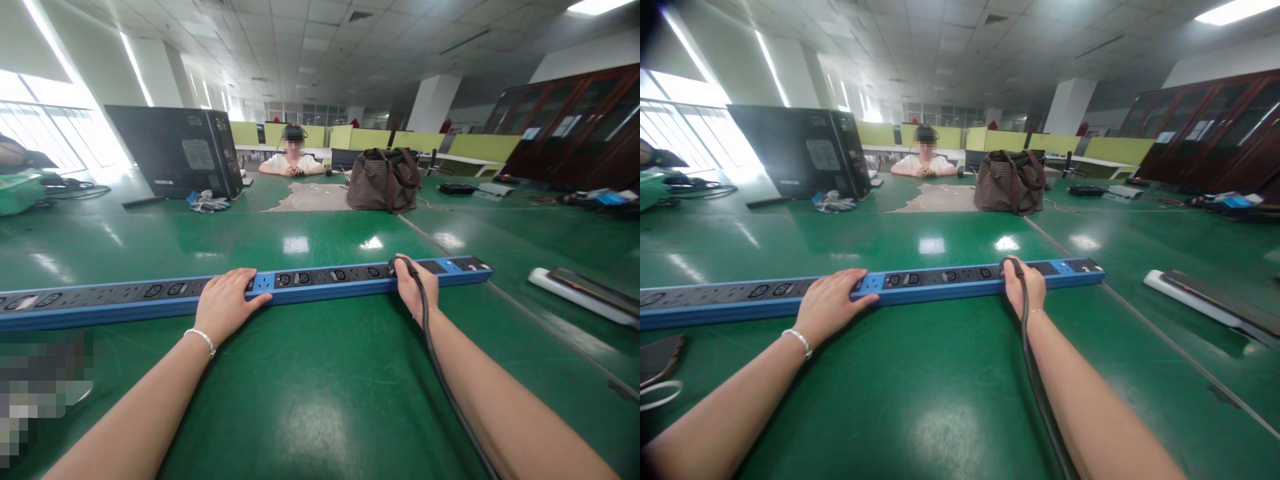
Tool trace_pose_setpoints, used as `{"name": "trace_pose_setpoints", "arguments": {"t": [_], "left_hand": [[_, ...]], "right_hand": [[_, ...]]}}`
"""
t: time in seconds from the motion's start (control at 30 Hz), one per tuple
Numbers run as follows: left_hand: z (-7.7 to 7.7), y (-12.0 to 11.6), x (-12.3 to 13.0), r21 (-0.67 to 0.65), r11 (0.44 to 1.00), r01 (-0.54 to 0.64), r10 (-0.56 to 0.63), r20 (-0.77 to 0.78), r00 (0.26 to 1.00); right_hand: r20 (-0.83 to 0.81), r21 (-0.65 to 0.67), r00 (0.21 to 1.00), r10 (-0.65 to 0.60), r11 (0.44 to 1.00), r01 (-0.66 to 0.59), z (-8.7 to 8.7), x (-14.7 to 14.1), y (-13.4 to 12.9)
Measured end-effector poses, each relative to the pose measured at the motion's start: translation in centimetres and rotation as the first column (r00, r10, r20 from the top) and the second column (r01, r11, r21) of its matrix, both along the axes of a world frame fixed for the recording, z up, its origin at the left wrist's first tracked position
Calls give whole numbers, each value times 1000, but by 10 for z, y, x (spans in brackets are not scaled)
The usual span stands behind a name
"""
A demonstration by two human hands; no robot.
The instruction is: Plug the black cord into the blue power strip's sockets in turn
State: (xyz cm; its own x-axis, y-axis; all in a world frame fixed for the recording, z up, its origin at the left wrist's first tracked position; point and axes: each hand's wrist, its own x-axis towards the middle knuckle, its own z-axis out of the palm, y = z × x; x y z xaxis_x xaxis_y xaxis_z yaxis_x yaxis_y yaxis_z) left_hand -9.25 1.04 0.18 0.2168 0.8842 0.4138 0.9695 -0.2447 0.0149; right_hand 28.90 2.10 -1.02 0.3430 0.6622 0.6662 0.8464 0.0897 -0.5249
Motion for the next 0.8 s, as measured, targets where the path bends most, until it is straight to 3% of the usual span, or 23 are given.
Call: {"name": "trace_pose_setpoints", "arguments": {"t": [0.13, 0.3, 0.43, 0.8], "left_hand": [[0, 1, -1, 5, 1000, 7, -7, -18, 1000], [-1, 1, -1, 1, 1000, 5, -5, -17, 1000], [-1, 1, -2, 2, 1000, 7, -7, -17, 1000], [-1, 1, -2, 6, 1000, 8, -8, -22, 1000]], "right_hand": [[-245, 116, 969, -5, 993, 35, 9, 15, 1], [-270, 105, 954, -134, 980, 168, 7, 81, -1], [-185, 19, 968, -170, 984, 177, 0, 124, -4], [-55, -266, 988, -147, 955, 128, 6, 127, 12]]}}
